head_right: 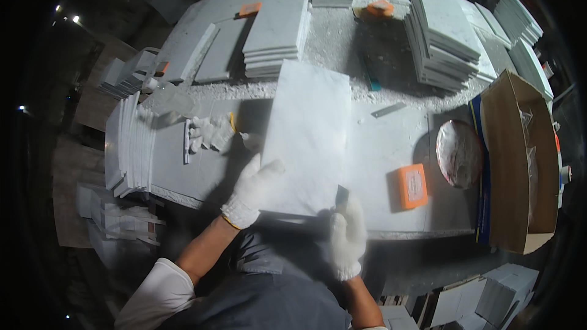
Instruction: The person applies a white paste to small defects on a marble tile and smooths it with a metal scraper, then wipes the surface and stacks the tile. The person repeats this process on another tile, applying paste, smoothing, and stacking.
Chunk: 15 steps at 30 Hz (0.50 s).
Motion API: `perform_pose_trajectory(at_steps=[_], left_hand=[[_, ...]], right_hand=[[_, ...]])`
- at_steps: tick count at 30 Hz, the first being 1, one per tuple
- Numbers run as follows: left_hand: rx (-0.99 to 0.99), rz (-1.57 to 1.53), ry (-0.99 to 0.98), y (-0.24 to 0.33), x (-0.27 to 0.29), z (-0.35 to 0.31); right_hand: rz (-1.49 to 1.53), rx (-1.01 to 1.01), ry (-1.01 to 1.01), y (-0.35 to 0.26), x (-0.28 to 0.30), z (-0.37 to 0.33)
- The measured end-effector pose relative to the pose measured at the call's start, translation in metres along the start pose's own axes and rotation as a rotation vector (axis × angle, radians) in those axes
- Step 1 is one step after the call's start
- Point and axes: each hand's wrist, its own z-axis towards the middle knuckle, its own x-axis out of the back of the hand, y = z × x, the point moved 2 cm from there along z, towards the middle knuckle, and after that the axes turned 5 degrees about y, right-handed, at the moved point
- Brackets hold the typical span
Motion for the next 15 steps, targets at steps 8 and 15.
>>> perform_pose_trajectory(at_steps=[8,15], left_hand=[[-0.34,-0.039,-0.194,0.016,0.022,-0.005],[-0.473,0.01,-0.097,0.082,0.106,0.021]], right_hand=[[0.292,-0.016,0.069,-0.003,0.007,0.013],[0.07,0.292,0.133,-0.02,0.007,0.031]])
